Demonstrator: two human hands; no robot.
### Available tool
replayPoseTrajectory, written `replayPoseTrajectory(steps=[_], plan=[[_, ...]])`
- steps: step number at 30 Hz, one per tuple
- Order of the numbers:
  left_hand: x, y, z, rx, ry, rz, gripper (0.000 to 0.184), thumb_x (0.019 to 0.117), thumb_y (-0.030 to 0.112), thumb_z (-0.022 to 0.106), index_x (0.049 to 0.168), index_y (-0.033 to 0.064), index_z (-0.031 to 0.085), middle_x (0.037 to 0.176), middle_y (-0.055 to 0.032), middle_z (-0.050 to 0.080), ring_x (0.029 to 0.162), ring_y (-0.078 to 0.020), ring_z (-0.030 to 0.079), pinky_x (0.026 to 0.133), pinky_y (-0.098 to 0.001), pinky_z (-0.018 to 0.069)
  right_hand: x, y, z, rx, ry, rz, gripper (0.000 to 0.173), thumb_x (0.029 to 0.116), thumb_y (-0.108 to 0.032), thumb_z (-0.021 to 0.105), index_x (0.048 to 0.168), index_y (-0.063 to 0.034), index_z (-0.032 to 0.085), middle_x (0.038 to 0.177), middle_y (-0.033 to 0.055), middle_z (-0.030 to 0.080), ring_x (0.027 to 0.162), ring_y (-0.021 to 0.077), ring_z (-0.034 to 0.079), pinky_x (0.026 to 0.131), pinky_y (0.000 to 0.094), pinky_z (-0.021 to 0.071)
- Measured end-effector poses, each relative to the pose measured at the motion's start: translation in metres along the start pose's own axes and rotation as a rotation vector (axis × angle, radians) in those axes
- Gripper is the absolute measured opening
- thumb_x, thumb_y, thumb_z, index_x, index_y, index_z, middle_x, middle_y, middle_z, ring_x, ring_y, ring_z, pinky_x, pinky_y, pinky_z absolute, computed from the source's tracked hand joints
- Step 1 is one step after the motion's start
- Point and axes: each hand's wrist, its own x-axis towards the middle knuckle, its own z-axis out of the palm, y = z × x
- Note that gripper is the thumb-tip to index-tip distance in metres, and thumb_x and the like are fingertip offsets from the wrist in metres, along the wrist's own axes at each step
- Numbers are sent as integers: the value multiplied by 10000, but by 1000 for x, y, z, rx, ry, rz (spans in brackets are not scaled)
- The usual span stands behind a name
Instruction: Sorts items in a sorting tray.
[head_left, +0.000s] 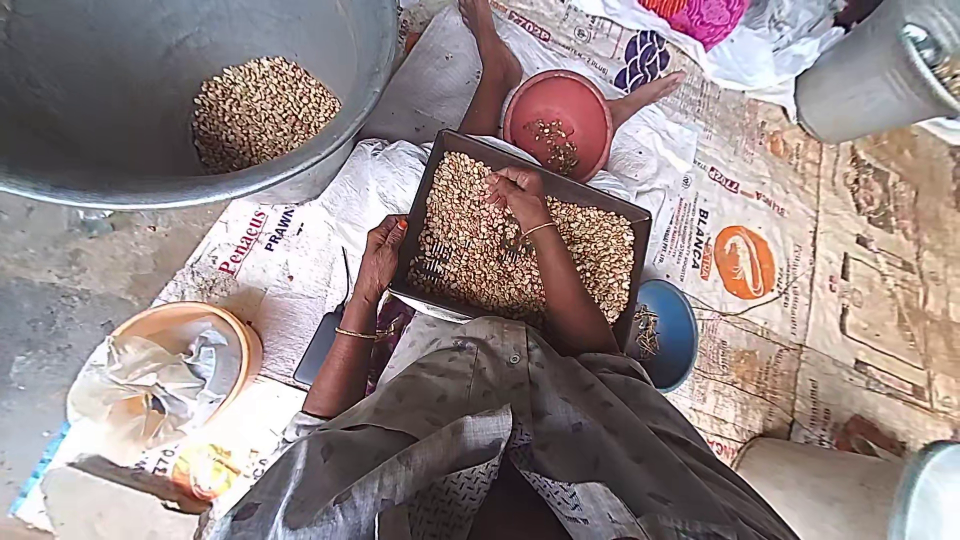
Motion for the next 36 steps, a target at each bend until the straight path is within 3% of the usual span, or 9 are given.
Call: replayPoseTrajectory(steps=[4, 7, 9, 12, 17, 19, 25, 31, 36], plan=[[-10, 5, 1, 34, -1, -1, 357, 1126, 208, 342, 1235, 32, 633, 1002, 0, 699, 858, 7, 661, 827, -218, 568, 11, -19, -18, 472, 372, -17, 392, 1141, -275, 330, 1153, 9, 600, 889, 92, 725, 696, 182, 723, 643, 321, 623], [-23, 11, 2, 55, -35, -13, 386, 1144, 249, 301, 1307, 55, 592, 1054, -37, 678, 867, -7, 634, 828, -230, 540, 4, 5, -2, -135, 301, -246, 323, 1086, -129, 445, 1168, 102, 655, 1051, 180, 731, 910, 221, 741, 846, 354, 616], [-10, 4, 2, 35, -5, 2, 354, 1126, 206, 340, 1240, 31, 626, 993, 6, 702, 849, 12, 664, 819, -219, 573, -9, 18, 16, -633, 54, -363, 320, 1025, -152, 573, 1261, 36, 678, 1298, 195, 678, 1249, 311, 632, 1092, 466, 471], [-4, 1, 1, 23, 6, 6, 337, 1120, 189, 357, 1206, 23, 638, 968, 25, 705, 847, 14, 672, 818, -218, 582, -24, 42, 27, -1113, -160, -418, 403, 1060, -291, 492, 1392, -109, 629, 1583, 170, 451, 1502, 406, 354, 1219, 640, 220], [-3, 3, 2, 27, 5, 9, 332, 1119, 188, 361, 1202, 22, 637, 972, 35, 705, 854, 26, 671, 828, -207, 577, -46, 51, -16, -1273, 97, -295, 292, 1051, -154, 491, 1204, 27, 662, 1303, 280, 615, 1216, 482, 582, 954, 606, 473], [-2, 1, 1, 19, -4, 8, 335, 1119, 188, 361, 1204, 17, 636, 973, 33, 701, 857, 23, 668, 832, -208, 573, -58, 41, -31, -1278, 104, -94, 314, 1051, -133, 502, 1265, 53, 635, 1272, 302, 620, 1165, 489, 622, 893, 598, 531], [-1, 1, 3, 17, 6, 13, 327, 1119, 186, 364, 1190, 25, 638, 957, 46, 699, 844, 30, 665, 818, -205, 576, -78, 5, -30, -762, -427, -12, 229, 1026, -166, 588, 1149, -15, 708, 1003, 179, 719, 916, 323, 694, 860, 534, 534], [-2, 1, 1, 32, 2, 35, 329, 1115, 175, 358, 1193, 16, 636, 963, 43, 695, 857, 33, 662, 835, -205, 569, -13, -9, 4, -893, -110, -212, 321, 1035, -74, 489, 1269, -39, 706, 1285, 186, 690, 1209, 361, 653, 1043, 535, 488], [-2, 1, 1, 12, 5, 29, 334, 1116, 163, 352, 1198, 16, 640, 975, 39, 703, 866, 24, 668, 839, -207, 572, 9, 16, 20, -962, -81, -174, 262, 1031, -124, 556, 1218, -37, 719, 1273, 225, 642, 1097, 384, 678, 934, 537, 549]])
